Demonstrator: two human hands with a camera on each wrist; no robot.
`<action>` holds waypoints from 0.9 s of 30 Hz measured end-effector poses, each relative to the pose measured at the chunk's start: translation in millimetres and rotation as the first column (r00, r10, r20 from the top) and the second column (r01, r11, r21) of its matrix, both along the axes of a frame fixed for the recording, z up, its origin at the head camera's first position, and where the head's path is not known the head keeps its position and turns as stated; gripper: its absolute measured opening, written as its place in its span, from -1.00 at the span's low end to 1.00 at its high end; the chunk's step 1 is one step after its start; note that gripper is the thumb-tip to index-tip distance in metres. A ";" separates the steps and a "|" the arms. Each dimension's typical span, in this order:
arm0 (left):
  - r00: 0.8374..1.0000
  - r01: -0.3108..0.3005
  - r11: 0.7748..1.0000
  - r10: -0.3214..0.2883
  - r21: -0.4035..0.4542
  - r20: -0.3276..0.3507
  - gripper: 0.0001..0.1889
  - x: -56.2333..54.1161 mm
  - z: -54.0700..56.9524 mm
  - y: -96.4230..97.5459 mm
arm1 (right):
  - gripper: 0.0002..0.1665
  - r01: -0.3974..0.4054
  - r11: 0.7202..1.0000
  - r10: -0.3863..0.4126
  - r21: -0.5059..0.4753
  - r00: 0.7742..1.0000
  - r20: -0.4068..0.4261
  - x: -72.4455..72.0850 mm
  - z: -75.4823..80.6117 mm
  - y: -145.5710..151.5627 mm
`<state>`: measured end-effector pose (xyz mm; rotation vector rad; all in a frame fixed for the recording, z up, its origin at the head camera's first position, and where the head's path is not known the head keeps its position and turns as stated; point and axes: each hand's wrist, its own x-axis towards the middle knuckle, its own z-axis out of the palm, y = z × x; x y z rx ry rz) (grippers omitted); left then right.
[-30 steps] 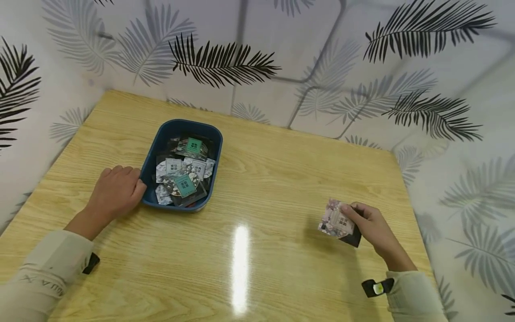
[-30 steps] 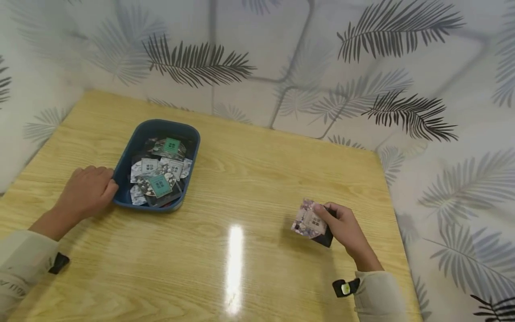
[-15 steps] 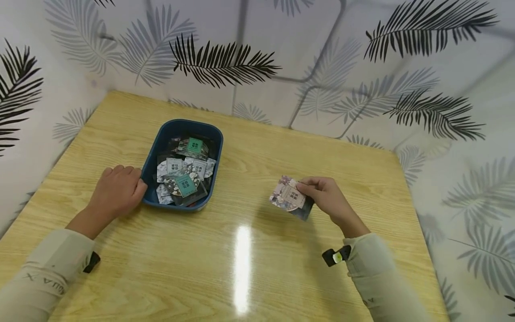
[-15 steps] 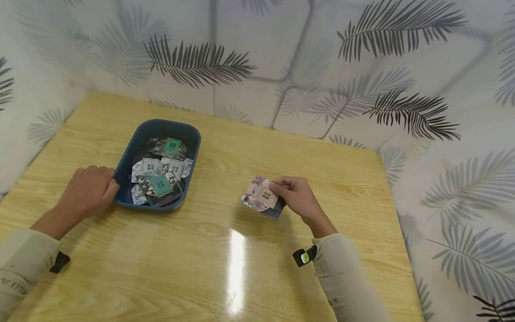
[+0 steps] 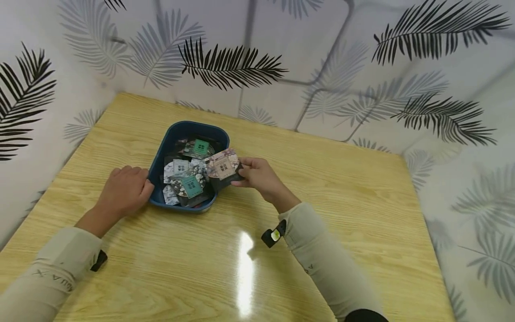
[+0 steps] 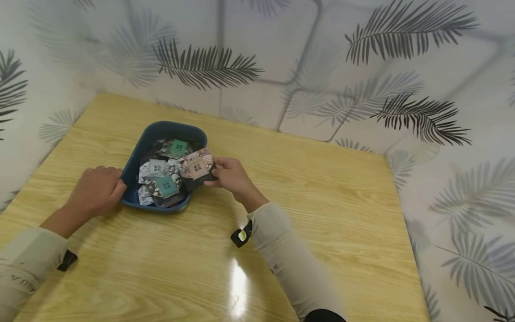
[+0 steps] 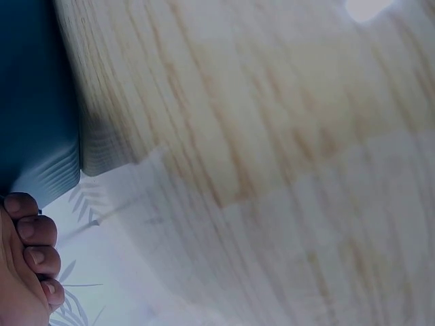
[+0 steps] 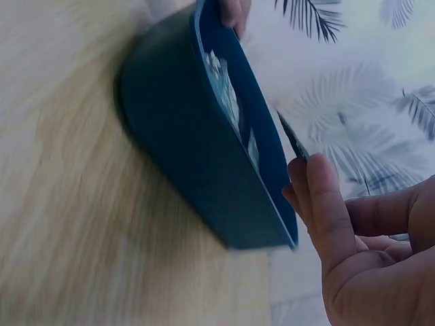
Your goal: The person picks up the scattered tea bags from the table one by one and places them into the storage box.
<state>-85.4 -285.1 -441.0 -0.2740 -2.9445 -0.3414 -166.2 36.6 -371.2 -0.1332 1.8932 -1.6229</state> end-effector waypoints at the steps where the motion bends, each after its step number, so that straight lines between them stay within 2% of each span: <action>1: 1.000 0.002 1.000 -0.002 -0.001 -0.001 -0.72 -0.7 0.1 0.4 | -0.44 0.001 1.000 -0.001 -0.002 1.000 0.012 0.7 -1.0 -8.6; 6: 1.000 0.011 1.000 -0.011 -0.004 -0.001 -0.72 -4.0 -1.0 3.3 | -0.32 -0.018 1.000 0.020 -0.022 0.998 0.062 5.5 -7.5 -44.0; 11: 1.000 0.029 1.000 -0.029 -0.004 0.009 -0.72 -6.8 -3.5 5.9 | -0.22 -0.140 0.989 0.144 -0.049 0.985 0.096 11.7 -11.5 -52.1; 14: 0.999 0.032 0.999 -0.032 -0.007 0.008 -0.73 -8.3 -2.9 6.6 | -0.18 -0.200 0.979 0.202 -0.036 0.977 0.063 13.9 -10.5 -41.7; 17: 0.999 0.031 0.999 -0.031 -0.008 0.006 -0.72 -9.4 -1.4 6.5 | -0.19 -0.215 0.976 0.215 -0.031 0.977 0.010 14.7 -10.3 -24.8; 22: 0.999 0.031 0.999 -0.030 -0.016 0.030 -0.72 -9.0 -0.8 4.2 | -0.28 -0.166 0.986 0.165 -0.015 0.984 -0.066 20.1 -14.2 7.8; 27: 0.994 0.008 0.999 -0.003 -0.041 0.114 -0.70 -7.1 0.9 -1.4 | -0.44 -0.088 0.991 0.105 0.103 0.979 -0.172 28.8 -20.5 50.9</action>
